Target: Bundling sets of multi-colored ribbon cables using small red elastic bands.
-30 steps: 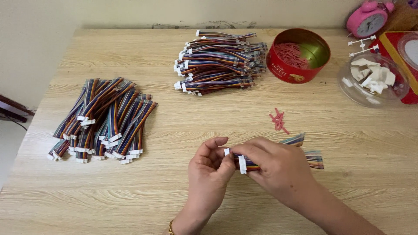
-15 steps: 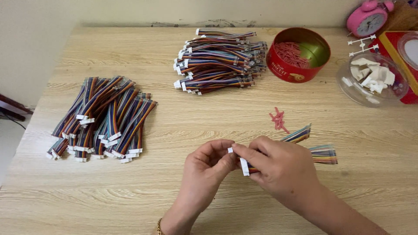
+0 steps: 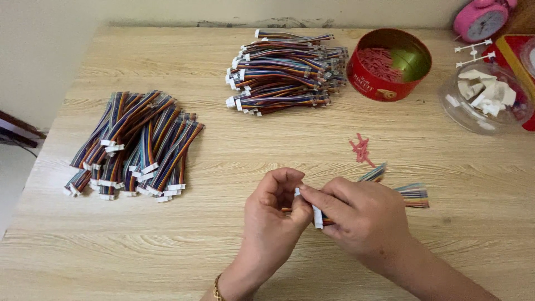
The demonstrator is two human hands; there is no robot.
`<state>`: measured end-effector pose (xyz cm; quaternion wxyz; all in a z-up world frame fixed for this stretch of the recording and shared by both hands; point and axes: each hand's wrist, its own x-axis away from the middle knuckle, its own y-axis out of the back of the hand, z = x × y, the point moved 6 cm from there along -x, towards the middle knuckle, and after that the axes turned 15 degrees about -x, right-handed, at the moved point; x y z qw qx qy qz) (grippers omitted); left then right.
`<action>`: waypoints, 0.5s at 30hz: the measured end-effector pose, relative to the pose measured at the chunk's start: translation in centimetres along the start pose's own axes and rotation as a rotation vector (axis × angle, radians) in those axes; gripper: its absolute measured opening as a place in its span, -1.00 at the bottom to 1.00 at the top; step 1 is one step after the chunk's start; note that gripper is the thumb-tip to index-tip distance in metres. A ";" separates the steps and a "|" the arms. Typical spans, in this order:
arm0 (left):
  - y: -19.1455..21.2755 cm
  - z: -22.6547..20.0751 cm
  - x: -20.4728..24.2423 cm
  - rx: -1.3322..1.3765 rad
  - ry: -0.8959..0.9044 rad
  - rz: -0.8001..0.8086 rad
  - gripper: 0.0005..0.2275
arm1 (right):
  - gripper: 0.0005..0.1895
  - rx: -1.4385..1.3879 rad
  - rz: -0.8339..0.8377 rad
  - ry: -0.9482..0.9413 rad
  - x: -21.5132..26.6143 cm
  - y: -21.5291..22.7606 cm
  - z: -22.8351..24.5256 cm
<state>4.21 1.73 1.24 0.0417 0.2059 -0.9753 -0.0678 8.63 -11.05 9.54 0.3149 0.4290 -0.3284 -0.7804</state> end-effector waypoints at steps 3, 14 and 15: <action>-0.2 0.2 0.0 0.039 -0.032 -0.006 -0.74 | -0.43 -0.116 -0.024 -0.001 0.1 -0.7 -1.0; 0.8 -0.8 -0.3 0.103 0.004 -0.007 -0.64 | -0.45 -0.177 -0.010 -0.044 -0.5 -0.5 -1.0; 0.8 -0.5 -0.4 0.078 0.006 -0.003 -0.65 | -0.43 -0.167 0.004 -0.036 -0.5 -0.6 -0.9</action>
